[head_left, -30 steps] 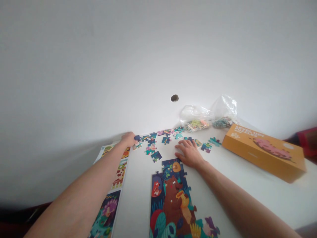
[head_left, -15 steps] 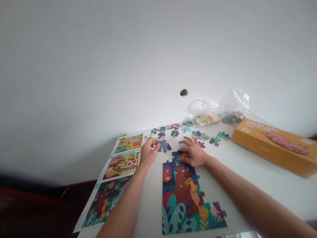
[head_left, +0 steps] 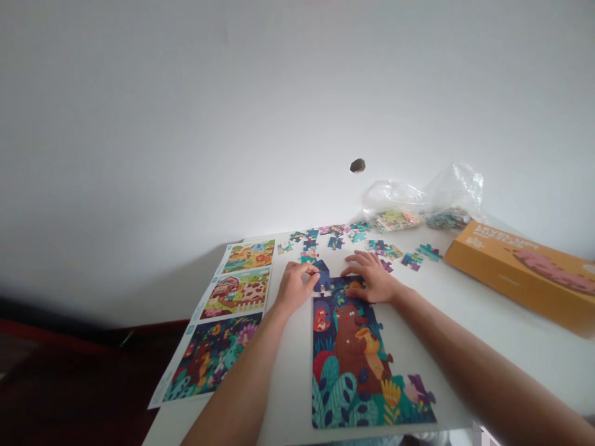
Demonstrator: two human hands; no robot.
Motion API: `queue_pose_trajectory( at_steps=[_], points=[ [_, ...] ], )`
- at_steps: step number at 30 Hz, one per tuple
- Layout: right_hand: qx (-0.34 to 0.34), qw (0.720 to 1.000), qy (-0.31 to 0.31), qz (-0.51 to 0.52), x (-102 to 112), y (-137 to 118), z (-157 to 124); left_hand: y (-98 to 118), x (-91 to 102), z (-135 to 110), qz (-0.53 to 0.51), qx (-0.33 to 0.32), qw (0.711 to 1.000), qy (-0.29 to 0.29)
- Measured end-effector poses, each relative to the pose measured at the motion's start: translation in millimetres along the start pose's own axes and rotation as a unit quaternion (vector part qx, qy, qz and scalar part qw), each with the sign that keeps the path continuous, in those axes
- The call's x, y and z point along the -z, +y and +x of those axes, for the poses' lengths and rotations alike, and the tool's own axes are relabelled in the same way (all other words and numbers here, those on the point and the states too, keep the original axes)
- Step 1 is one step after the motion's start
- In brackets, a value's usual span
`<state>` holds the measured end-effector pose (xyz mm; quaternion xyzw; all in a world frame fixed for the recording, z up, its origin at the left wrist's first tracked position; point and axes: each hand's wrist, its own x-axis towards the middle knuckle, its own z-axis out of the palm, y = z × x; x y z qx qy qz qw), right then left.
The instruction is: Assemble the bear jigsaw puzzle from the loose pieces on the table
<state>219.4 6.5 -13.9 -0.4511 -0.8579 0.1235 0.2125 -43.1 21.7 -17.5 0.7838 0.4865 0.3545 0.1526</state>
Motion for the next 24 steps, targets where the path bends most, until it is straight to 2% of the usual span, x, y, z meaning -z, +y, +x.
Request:
queue_pose_trajectory(
  at_steps=[4,8,11,15,24],
  points=[
    [0.008,1.000,-0.002,-0.004,-1.3,3.5,0.2,3.8,2.5,1.8,0.011,-0.047,0.999,0.000],
    [0.015,1.000,0.004,-0.008,-2.0,4.6,0.1,4.4,4.0,1.5,0.011,-0.091,0.995,-0.046],
    [0.017,1.000,0.008,-0.008,-2.3,4.9,0.2,1.0,2.7,0.3,0.035,-0.093,0.993,-0.063],
    [0.016,1.000,0.006,-0.007,-2.5,5.0,0.5,-3.3,1.1,-0.6,0.056,-0.093,0.993,-0.051],
    [0.014,1.000,0.007,-0.004,-2.1,4.6,0.4,0.4,3.2,-1.2,0.041,-0.108,0.990,-0.081]
  ],
)
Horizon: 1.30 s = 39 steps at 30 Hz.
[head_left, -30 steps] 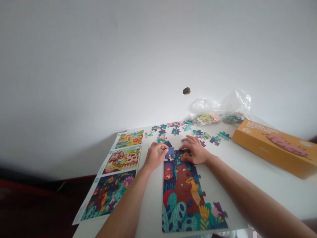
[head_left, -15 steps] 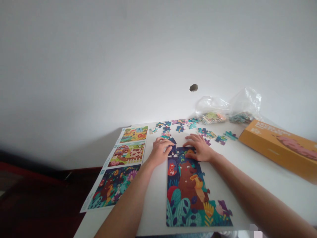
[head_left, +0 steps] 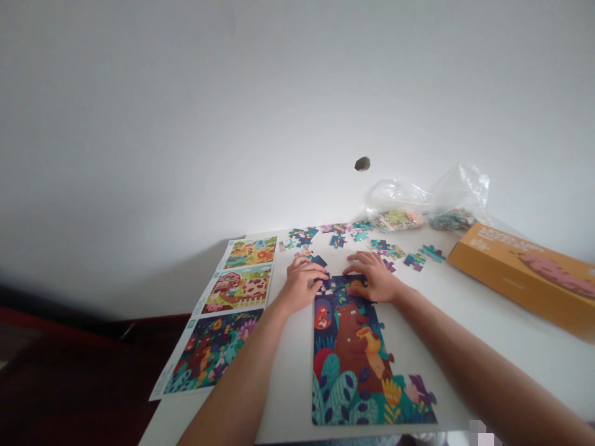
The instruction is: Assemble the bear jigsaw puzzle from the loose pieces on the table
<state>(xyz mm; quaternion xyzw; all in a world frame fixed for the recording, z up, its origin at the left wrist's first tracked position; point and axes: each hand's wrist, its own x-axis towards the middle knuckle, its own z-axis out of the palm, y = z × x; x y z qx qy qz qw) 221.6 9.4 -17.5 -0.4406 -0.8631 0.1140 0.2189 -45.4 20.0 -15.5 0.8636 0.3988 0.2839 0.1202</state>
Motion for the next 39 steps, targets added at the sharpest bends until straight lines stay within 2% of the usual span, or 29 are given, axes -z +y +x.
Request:
queue_pose_trajectory(
  at_steps=[26,30,36,39],
  points=[
    [0.005,1.000,0.005,0.001,-0.8,0.6,0.9,10.1,4.5,-0.6,-0.035,-0.005,0.998,-0.045],
    [0.007,1.000,0.005,0.001,-2.0,1.1,0.7,14.5,4.3,1.2,-0.081,-0.012,0.996,-0.029],
    [0.003,1.000,0.004,0.003,-2.2,1.6,0.7,15.3,0.8,3.9,-0.179,0.021,0.982,0.052],
    [0.002,1.000,0.002,0.000,-2.0,1.9,0.7,15.6,-0.6,3.6,-0.195,0.034,0.979,0.043]
  ],
)
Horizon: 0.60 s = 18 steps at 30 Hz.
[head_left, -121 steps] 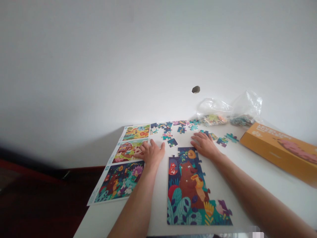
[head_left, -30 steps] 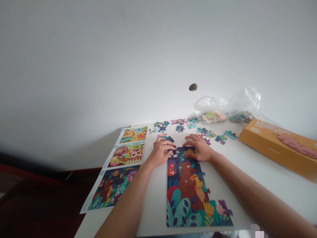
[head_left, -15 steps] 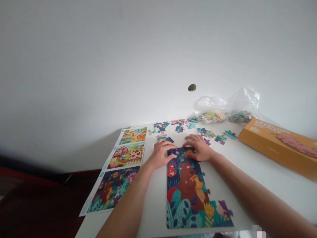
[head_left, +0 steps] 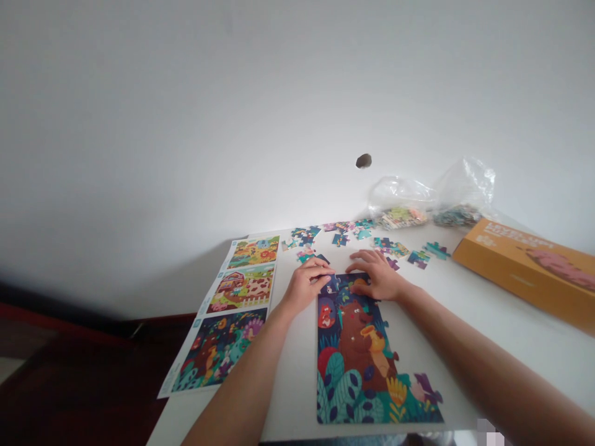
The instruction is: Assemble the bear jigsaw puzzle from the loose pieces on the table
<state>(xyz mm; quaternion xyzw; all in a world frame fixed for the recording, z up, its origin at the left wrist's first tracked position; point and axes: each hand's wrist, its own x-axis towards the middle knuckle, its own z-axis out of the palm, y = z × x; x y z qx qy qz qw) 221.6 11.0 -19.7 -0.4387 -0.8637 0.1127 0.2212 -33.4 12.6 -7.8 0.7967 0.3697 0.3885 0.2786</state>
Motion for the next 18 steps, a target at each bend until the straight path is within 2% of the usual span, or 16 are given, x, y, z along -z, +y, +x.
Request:
queue_pose_trajectory(
  at_steps=[3,7,12,18],
  points=[
    [-0.002,1.000,0.000,-0.003,0.1,-0.4,-0.1,1.8,-1.8,-1.2,0.002,-0.016,0.999,-0.029],
    [-0.002,1.000,0.002,-0.001,0.4,-1.7,-0.1,1.8,-2.7,-2.2,0.024,-0.028,0.999,-0.037],
    [-0.005,1.000,0.000,-0.001,1.3,-2.3,-0.2,-3.1,1.6,-4.0,0.083,-0.032,0.995,-0.046],
    [-0.001,1.000,0.000,-0.003,1.1,-1.4,-0.2,-3.6,3.6,-5.6,0.138,-0.034,0.986,-0.089]
  ],
)
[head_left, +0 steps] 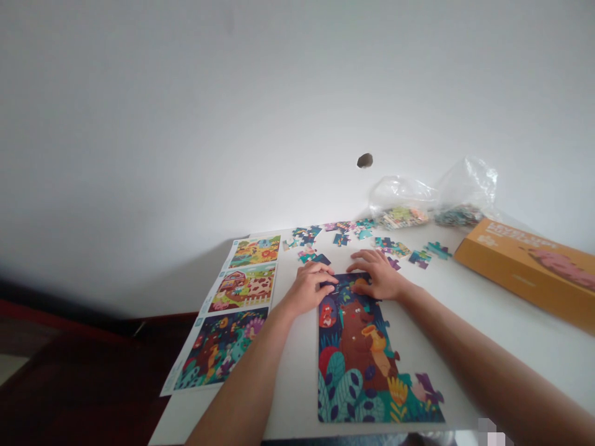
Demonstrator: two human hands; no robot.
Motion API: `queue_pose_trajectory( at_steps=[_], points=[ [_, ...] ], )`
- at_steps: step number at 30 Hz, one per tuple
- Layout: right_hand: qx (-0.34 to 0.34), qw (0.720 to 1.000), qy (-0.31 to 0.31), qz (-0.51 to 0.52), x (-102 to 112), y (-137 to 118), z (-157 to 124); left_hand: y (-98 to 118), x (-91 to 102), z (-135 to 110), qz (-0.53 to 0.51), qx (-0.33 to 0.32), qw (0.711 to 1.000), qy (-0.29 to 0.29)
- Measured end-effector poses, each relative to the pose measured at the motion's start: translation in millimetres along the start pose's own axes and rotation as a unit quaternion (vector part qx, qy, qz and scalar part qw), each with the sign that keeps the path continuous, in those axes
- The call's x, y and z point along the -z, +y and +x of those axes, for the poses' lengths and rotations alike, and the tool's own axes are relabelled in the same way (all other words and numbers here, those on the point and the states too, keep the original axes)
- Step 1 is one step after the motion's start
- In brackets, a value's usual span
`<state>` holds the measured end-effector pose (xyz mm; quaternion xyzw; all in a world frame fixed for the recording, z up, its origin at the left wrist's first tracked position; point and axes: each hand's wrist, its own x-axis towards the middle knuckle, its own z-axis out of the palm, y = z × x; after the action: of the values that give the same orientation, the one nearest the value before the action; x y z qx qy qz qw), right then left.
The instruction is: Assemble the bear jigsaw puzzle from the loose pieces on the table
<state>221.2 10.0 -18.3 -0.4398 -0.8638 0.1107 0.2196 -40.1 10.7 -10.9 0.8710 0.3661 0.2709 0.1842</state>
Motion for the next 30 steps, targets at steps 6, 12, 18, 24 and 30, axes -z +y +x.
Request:
queue_pose_trajectory(
  at_steps=[6,12,18,24,30],
  points=[
    [0.003,1.000,0.000,0.001,-0.3,0.3,0.3,-0.4,0.0,-0.2,0.002,-0.006,1.000,-0.009],
    [0.002,1.000,0.000,-0.002,-0.1,0.5,0.2,1.7,1.5,-1.4,0.013,0.000,1.000,-0.010],
    [0.002,1.000,0.003,0.001,0.1,-0.6,0.0,1.1,1.9,-1.6,0.015,-0.003,1.000,-0.013],
    [0.008,1.000,0.010,-0.001,-1.7,1.4,0.0,-0.7,1.6,-1.8,0.017,-0.003,1.000,-0.017],
    [0.007,1.000,0.009,-0.002,-0.7,-0.6,-0.4,-0.3,1.5,-1.6,0.023,0.008,1.000,-0.018]
  ],
)
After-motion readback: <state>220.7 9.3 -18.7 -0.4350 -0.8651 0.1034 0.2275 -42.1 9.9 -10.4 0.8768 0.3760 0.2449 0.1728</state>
